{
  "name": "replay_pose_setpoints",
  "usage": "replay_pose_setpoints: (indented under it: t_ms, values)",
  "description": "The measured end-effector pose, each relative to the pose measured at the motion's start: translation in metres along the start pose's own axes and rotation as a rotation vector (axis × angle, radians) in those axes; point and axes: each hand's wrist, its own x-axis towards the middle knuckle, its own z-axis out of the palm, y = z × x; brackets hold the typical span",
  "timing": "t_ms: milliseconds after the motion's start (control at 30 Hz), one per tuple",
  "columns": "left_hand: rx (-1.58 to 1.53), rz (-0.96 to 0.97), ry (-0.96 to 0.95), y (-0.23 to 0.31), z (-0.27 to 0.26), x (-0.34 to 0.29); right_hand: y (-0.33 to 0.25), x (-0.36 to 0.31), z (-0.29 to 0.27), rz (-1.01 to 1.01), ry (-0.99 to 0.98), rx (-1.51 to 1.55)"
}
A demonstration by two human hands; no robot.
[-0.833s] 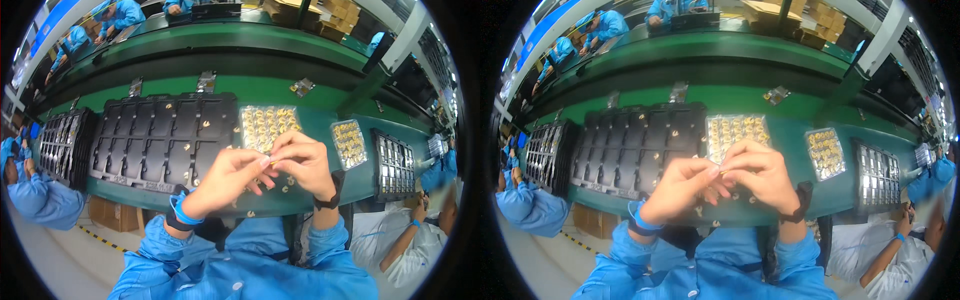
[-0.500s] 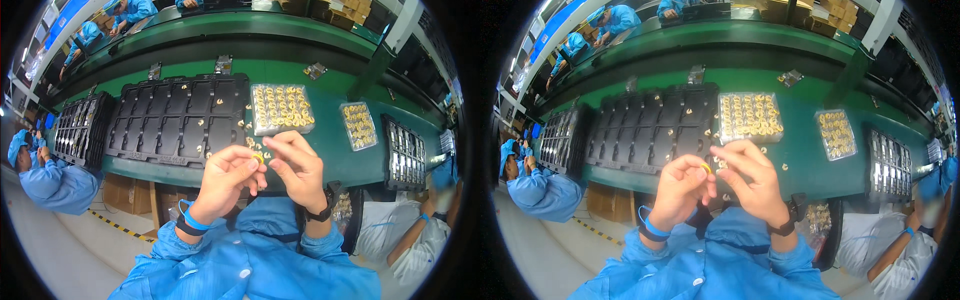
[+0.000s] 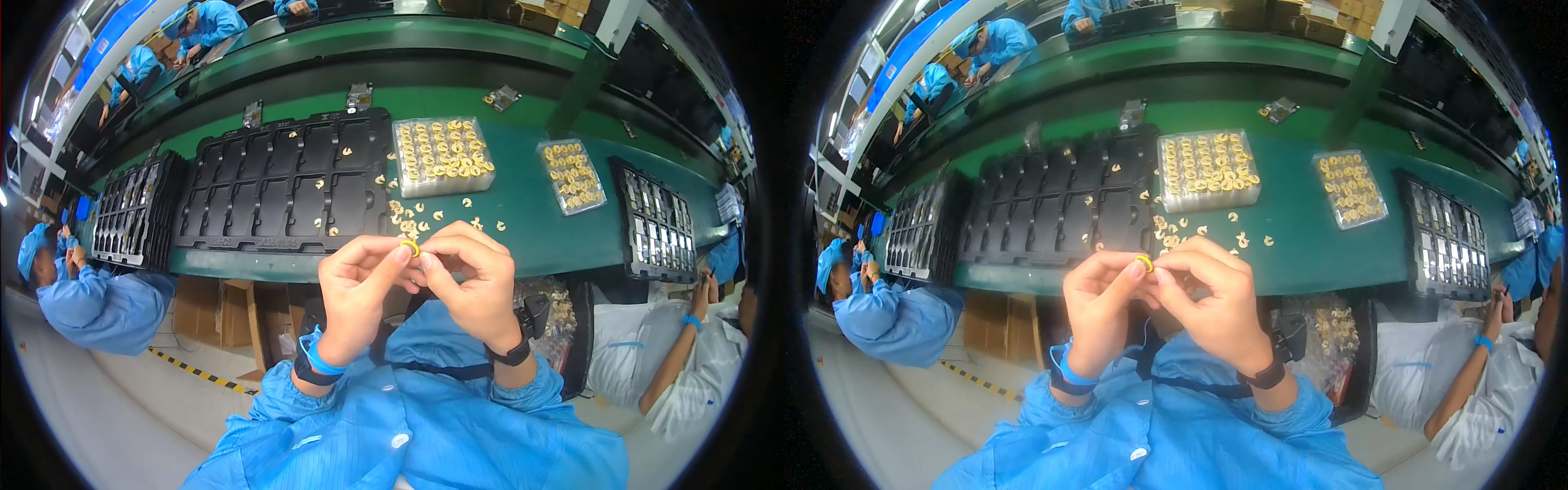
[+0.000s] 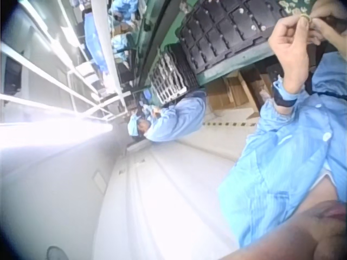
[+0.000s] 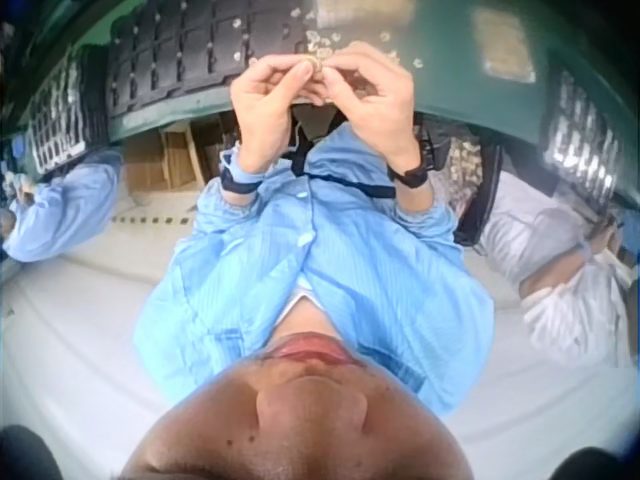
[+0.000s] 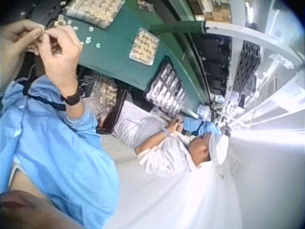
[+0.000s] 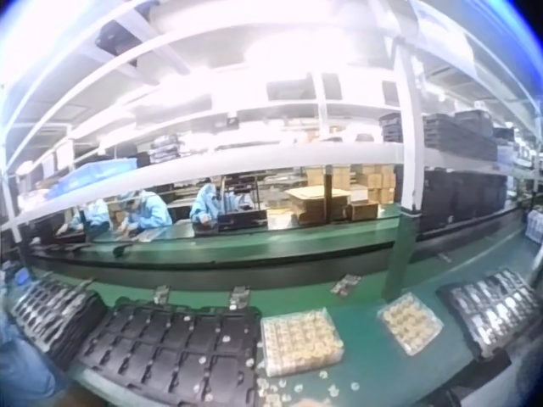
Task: Assembling small components onto electronic circuit boards on a factory production line.
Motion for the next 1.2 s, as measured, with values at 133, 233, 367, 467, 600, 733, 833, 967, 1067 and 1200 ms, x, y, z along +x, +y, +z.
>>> replay_pose_setpoints:
  t_ms: [133, 233, 367, 467, 600, 733, 833, 967, 1067, 1200]
  values:
    - [-0.026, -0.062, -0.004, -0.006, -0.002, 0.006, 0.005, 0.003, 0.0, -0.016, 0.001, -0.08]
    - [-0.102, -0.155, 0.046, -0.013, -0.005, 0.014, 0.014, 0.01, 0.006, -0.078, -0.015, -0.199]
    - [0.104, -0.097, -0.062, -0.023, -0.012, 0.032, 0.039, 0.021, 0.005, -0.105, -0.001, -0.222]
    - [0.118, -0.088, -0.117, -0.029, -0.022, 0.052, 0.049, 0.033, 0.001, -0.066, -0.025, -0.231]
    - [0.109, -0.084, -0.214, -0.028, -0.032, 0.08, 0.061, 0.045, 0.004, -0.007, 0.044, -0.227]
    - [-0.126, -0.275, -0.246, -0.023, -0.045, 0.094, 0.067, 0.048, -0.003, -0.048, 0.116, -0.218]
    - [-0.009, -0.225, -0.223, -0.023, -0.056, 0.096, 0.061, 0.045, -0.02, 0.09, 0.037, -0.23]
    - [0.282, -0.147, -0.248, -0.013, -0.053, 0.096, 0.078, 0.032, -0.051, 0.329, -0.247, -0.317]
    - [0.641, -0.035, -0.37, -0.006, -0.052, 0.099, 0.076, 0.034, -0.049, 0.398, -0.316, -0.337]
    - [0.802, -0.04, -0.36, 0.002, -0.033, 0.103, 0.068, 0.054, -0.025, 0.394, -0.222, -0.035]
